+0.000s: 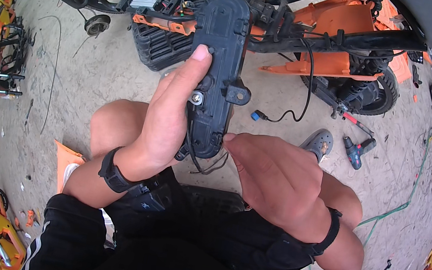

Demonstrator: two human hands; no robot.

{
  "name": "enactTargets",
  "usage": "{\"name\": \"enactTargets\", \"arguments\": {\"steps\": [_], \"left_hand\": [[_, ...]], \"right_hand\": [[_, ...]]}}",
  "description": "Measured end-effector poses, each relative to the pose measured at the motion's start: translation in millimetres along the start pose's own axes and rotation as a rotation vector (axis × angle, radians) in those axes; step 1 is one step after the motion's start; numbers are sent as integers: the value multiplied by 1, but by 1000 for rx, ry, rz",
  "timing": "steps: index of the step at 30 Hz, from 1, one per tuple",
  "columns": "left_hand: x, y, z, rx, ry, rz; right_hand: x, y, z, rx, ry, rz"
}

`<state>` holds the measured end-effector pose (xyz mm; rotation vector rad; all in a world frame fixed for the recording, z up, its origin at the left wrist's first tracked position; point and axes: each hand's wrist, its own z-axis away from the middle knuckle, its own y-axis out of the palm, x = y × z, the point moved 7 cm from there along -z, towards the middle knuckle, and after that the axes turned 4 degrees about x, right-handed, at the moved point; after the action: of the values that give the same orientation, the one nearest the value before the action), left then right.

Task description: The person sits on the floor and assembles a scooter light assembly by hand, connecting wires and securing components. They repeatedly adjust the wiring and housing, then place the assembly onto the scooter frame.

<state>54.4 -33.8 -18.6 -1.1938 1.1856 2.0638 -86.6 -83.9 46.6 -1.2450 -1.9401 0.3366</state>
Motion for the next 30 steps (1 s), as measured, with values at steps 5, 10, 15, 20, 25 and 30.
{"name": "enactTargets", "arguments": {"steps": [5,10,15,20,25,30], "left_hand": [[-1,0,-1,-19,18,-12],[1,-2,-2,-12,-3,-2],[4,2,2,11,-76,79],[3,1,0,22,-56,43],[7,0,-3,-20,-104,14],[5,3,-2,-55,-122,11]], "right_hand": [[5,0,2,4,-56,43],[4,0,-1,49,-48,37],[-3,3,2,49,59,-35],[1,0,1,26,66,4],[6,1,-1,56,-34,120],[5,3,4,31,16,122]]}}
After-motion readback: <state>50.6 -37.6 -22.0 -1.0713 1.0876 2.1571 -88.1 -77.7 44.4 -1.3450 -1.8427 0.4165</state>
